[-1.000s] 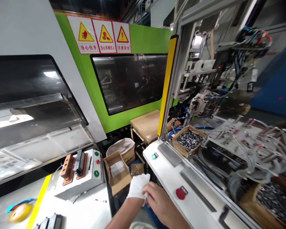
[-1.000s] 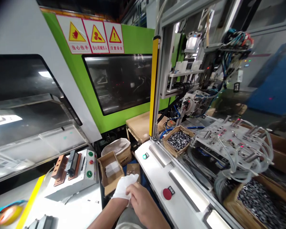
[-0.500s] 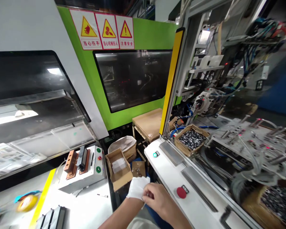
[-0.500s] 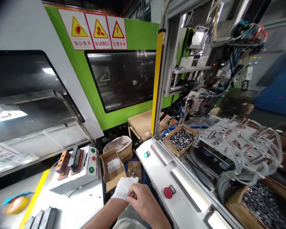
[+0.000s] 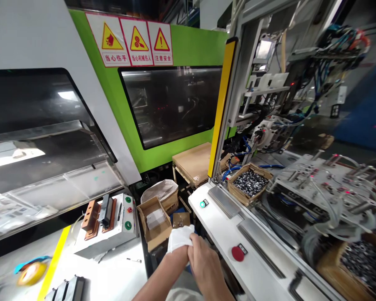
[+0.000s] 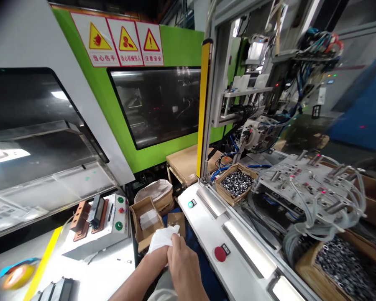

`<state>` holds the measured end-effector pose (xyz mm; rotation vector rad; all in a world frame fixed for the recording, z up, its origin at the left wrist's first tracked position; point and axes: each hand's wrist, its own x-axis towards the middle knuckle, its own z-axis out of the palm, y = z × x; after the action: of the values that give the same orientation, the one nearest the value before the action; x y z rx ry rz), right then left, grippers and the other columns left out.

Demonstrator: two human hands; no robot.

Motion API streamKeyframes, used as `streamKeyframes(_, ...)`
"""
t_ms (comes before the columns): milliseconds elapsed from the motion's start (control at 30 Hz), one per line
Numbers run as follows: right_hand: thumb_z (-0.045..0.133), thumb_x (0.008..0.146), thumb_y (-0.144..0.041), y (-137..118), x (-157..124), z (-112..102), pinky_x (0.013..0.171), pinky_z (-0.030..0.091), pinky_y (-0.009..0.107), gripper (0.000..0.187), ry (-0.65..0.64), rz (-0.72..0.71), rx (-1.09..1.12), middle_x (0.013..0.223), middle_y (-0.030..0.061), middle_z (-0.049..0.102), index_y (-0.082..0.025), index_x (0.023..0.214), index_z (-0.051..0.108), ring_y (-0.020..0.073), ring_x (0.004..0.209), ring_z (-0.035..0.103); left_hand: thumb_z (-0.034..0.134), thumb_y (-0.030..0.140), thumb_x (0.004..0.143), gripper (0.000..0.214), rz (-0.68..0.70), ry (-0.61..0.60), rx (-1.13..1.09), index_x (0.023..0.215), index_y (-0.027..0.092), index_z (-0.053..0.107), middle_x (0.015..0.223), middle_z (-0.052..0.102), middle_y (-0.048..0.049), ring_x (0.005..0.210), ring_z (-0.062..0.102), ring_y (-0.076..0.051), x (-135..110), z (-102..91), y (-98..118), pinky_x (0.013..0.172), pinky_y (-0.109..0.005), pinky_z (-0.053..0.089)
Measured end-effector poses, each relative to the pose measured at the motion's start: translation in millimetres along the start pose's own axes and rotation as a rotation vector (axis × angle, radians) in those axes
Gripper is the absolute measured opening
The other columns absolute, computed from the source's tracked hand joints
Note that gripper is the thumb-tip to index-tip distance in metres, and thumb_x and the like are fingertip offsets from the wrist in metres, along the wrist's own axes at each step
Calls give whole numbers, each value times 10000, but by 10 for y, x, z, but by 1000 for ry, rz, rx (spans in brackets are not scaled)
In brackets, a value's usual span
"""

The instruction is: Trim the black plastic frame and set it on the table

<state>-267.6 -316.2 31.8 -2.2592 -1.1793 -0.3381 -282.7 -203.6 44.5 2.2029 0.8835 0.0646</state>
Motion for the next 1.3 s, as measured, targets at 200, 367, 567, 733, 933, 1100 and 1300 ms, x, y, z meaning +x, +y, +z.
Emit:
streamKeyframes(200, 267, 821, 81, -60, -18, -47, 455, 294, 325, 424, -2, -10, -147, 662, -7, 647, -213, 1001, 514, 162, 450, 617, 333, 121, 834, 426, 31, -146, 440, 1012, 141, 718, 1007, 739, -269, 929, 697, -482, 157, -111, 236, 766, -613, 506)
streamKeyframes(367, 322, 869, 60, -60, 39, -68, 478, 308, 314, 314, 10, 67, -169, 665, -1, 640, -214, 912, 471, 171, 498, 631, 346, 162, 853, 388, 22, -107, 526, 1015, 163, 698, 988, 756, -224, 939, 714, -434, 137, -129, 257, 768, -561, 542)
streamKeyframes(567, 270, 1021, -145, -89, 56, -148, 439, 321, 308, 231, 123, -12, -53, 571, -13, 624, -176, 1040, 498, 174, 463, 642, 297, 221, 907, 456, 28, -83, 513, 1194, 222, 651, 1057, 760, -165, 963, 713, -427, 127, -236, 375, 816, -580, 543)
streamKeyframes(733, 277, 943, -66, -249, -48, -135, 466, 392, 294, 272, 162, -71, -82, 669, 8, 629, -201, 1012, 503, 170, 508, 652, 387, 366, 908, 440, 29, 11, 186, 1267, 298, 632, 1235, 724, -99, 1148, 656, -366, 150, -233, 250, 992, -517, 486)
streamKeyframes(933, 393, 939, -99, -305, -122, -62, 522, 445, 261, 208, 184, -102, 66, 695, -21, 641, -223, 1053, 515, 162, 574, 674, 447, 344, 874, 389, 50, -19, -545, 1150, 148, 641, 904, 727, -104, 774, 662, -184, 423, -32, 80, 785, -338, 533)
streamKeyframes(1100, 399, 996, -244, -177, 26, -107, 650, 521, 261, 172, 221, 24, 211, 827, 35, 677, -200, 1120, 511, 180, 726, 699, 499, 347, 847, 428, -19, -67, -803, 1133, 42, 588, 822, 664, -93, 624, 603, -121, 462, 7, 191, 660, -282, 507)
streamKeyframes(1300, 347, 938, -52, -95, 153, 66, 498, 432, 250, 284, 276, 4, -11, 649, 8, 622, -219, 913, 575, 159, 554, 616, 706, 535, 696, 720, -96, -77, -950, 1202, 50, 540, 851, 688, -81, 602, 613, -116, 567, 11, 228, 628, -262, 526)
